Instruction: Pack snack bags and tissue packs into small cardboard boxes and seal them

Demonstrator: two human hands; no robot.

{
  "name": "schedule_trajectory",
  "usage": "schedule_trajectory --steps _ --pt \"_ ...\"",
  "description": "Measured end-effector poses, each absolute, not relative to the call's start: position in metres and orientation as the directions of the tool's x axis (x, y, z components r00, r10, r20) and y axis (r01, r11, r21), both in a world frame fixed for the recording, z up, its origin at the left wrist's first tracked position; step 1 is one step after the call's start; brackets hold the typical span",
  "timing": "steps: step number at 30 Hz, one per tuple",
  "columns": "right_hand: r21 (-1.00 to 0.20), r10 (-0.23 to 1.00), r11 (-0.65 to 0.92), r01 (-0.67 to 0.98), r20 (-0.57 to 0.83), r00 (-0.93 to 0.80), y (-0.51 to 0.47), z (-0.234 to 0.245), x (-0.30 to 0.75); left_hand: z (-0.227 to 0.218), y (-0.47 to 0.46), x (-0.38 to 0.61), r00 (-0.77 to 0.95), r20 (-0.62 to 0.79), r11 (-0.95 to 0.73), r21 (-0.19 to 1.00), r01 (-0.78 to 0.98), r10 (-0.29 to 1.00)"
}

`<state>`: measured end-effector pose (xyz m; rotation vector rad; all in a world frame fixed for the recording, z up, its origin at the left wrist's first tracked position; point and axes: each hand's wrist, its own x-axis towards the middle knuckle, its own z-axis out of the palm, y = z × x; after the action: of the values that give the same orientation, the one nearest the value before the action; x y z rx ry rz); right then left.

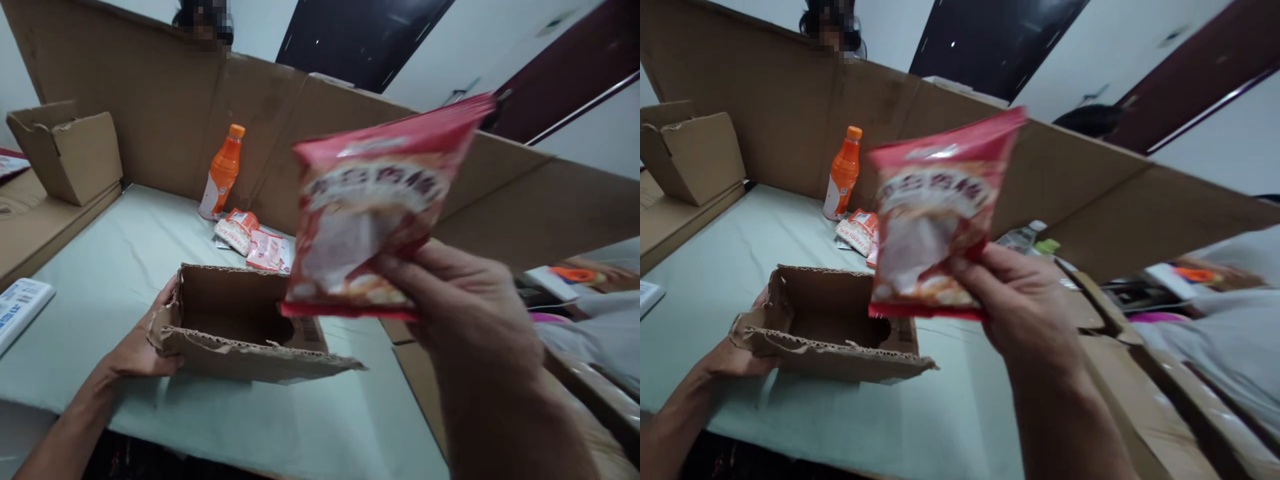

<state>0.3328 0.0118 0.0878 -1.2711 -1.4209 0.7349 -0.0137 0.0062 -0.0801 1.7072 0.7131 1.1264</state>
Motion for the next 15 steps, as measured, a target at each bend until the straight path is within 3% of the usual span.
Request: schedule_trajectory --steps 3,7,10,15 --pt "-0.872 0.856 0.288 0.396 0.420 0.301 0.057 0.086 0.346 -0.083 0.006 -0.017 0.367 0.391 -0.434 0.900 0.038 0.844" --pt "-0.753 0.807 0.193 0.629 0.487 0.334 0.135 0.060 0.344 -0.090 0.008 -0.020 0.342 0.390 -0.421 0.907 0.018 0.855" --pt "-0.782 0.847 0.244 0.573 0.460 0.266 0.158 0.047 0.326 -0.093 0.008 -0.019 0.340 0.377 -0.407 0.913 0.019 0.862" --pt "-0.700 0.756 0.517 0.493 0.643 0.120 0.070 0.061 0.297 -0.096 0.008 -0.019 0.344 0.372 -0.400 0.916 0.012 0.862"
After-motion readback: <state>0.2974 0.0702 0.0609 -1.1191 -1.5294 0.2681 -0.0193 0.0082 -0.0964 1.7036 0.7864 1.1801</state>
